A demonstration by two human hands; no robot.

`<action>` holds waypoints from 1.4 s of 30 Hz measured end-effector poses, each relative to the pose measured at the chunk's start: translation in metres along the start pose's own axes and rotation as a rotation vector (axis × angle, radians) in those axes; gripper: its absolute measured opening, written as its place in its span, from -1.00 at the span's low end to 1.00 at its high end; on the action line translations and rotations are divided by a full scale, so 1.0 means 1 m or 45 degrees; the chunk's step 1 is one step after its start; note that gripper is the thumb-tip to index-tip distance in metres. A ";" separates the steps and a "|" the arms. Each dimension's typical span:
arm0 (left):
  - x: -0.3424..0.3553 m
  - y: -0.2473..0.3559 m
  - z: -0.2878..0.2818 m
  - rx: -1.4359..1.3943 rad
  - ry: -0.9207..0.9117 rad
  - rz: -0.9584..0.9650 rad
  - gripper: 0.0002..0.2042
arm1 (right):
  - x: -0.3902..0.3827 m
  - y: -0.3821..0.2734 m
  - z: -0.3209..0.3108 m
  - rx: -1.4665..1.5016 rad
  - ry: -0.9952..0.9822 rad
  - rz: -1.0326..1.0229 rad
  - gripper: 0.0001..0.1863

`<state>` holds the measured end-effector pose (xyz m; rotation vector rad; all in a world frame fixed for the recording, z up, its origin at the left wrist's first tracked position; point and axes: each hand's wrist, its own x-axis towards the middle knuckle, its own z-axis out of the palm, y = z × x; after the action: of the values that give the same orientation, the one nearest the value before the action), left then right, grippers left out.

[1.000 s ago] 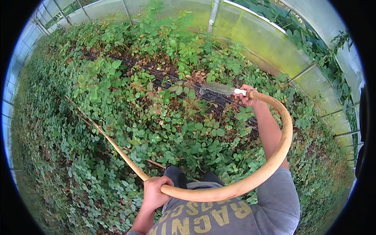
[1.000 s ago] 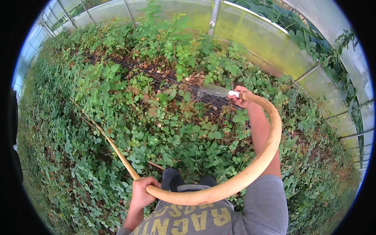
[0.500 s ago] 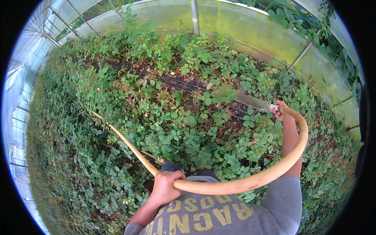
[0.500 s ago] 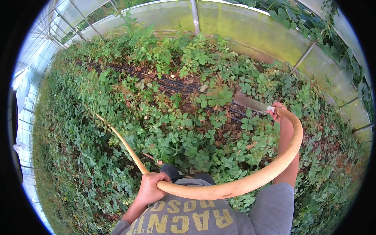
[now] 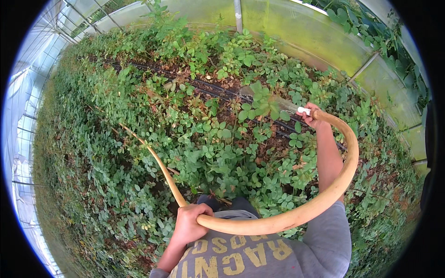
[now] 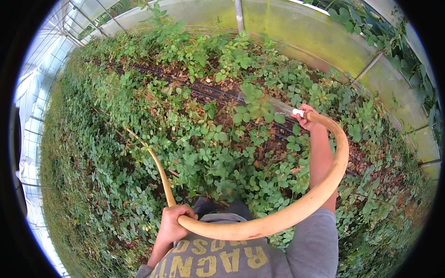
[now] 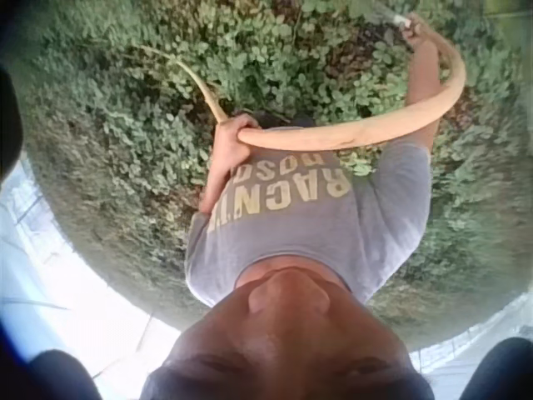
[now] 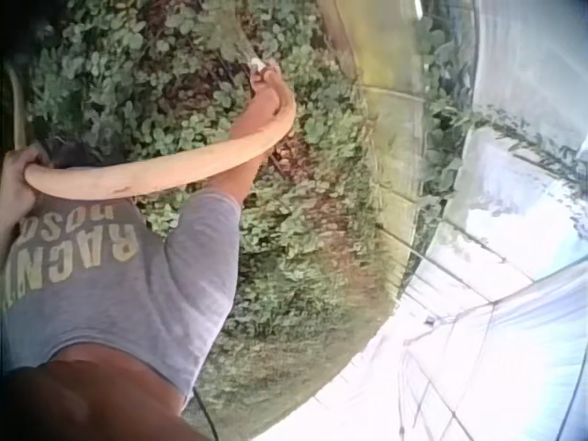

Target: The person waters a dense patch of low-growing green plants inside a greenhouse using a yellow hose with a spray nozzle. They move the hose back and forth to cover different areas of the foliage.

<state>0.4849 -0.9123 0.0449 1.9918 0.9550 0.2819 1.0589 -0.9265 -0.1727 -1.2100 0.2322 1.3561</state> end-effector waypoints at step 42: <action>-0.006 -0.088 -0.079 -0.158 0.078 0.071 -0.85 | 0.030 0.135 0.087 0.610 -0.183 0.250 -0.35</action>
<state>0.3937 -0.8400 0.0220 1.9077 0.8994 0.4255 0.9139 -0.8747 -0.2276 -0.7001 0.5510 1.4440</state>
